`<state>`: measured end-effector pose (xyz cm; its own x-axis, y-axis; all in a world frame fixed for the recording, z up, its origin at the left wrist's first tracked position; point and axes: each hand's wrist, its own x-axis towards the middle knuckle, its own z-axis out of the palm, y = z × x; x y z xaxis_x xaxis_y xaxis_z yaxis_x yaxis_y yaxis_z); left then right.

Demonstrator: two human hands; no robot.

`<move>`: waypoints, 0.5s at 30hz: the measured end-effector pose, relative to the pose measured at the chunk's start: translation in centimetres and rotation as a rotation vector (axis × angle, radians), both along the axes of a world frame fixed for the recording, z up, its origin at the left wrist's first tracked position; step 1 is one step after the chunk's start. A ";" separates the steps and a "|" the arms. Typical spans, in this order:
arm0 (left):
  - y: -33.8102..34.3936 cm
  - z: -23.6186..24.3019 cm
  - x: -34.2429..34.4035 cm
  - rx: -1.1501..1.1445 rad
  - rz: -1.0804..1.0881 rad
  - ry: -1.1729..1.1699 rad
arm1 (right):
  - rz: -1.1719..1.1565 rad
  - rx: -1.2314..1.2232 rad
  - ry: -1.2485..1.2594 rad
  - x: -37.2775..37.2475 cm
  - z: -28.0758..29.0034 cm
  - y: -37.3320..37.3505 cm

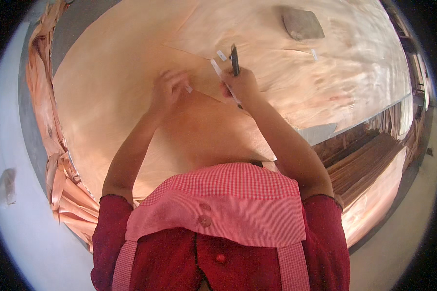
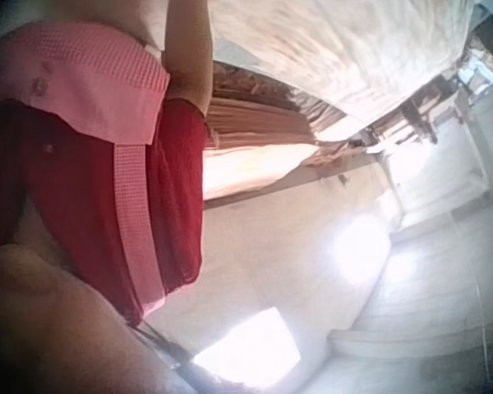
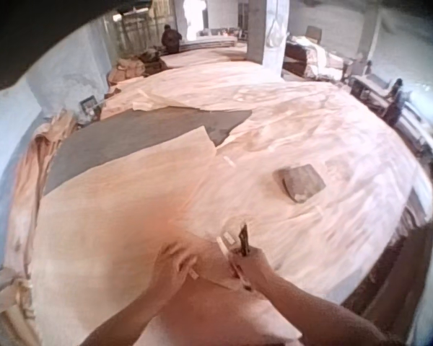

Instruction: The person prepares thin wood veneer by using a knife to trim edges, applying adhesive strips to join pieces, and smoothing the surface with a block.

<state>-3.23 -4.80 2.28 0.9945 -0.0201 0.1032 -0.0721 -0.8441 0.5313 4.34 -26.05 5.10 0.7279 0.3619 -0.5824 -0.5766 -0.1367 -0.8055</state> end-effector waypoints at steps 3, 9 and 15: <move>-2.9 -0.1 3.4 -0.166 0.123 -0.172 | -0.125 0.051 0.066 1.1 -0.7 2.7; -2.8 -2.5 4.7 0.112 -0.091 -0.173 | -0.015 -0.324 0.079 1.5 0.3 3.5; -3.1 -2.6 2.9 0.204 -0.207 -0.235 | 0.310 -0.458 -0.195 0.6 -4.0 0.4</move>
<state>-0.30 -7.93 -0.34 0.9170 -0.2616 0.3012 -0.3521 -0.8857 0.3027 4.95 -25.63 1.10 0.7376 0.3183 -0.5954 -0.3008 -0.6346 -0.7119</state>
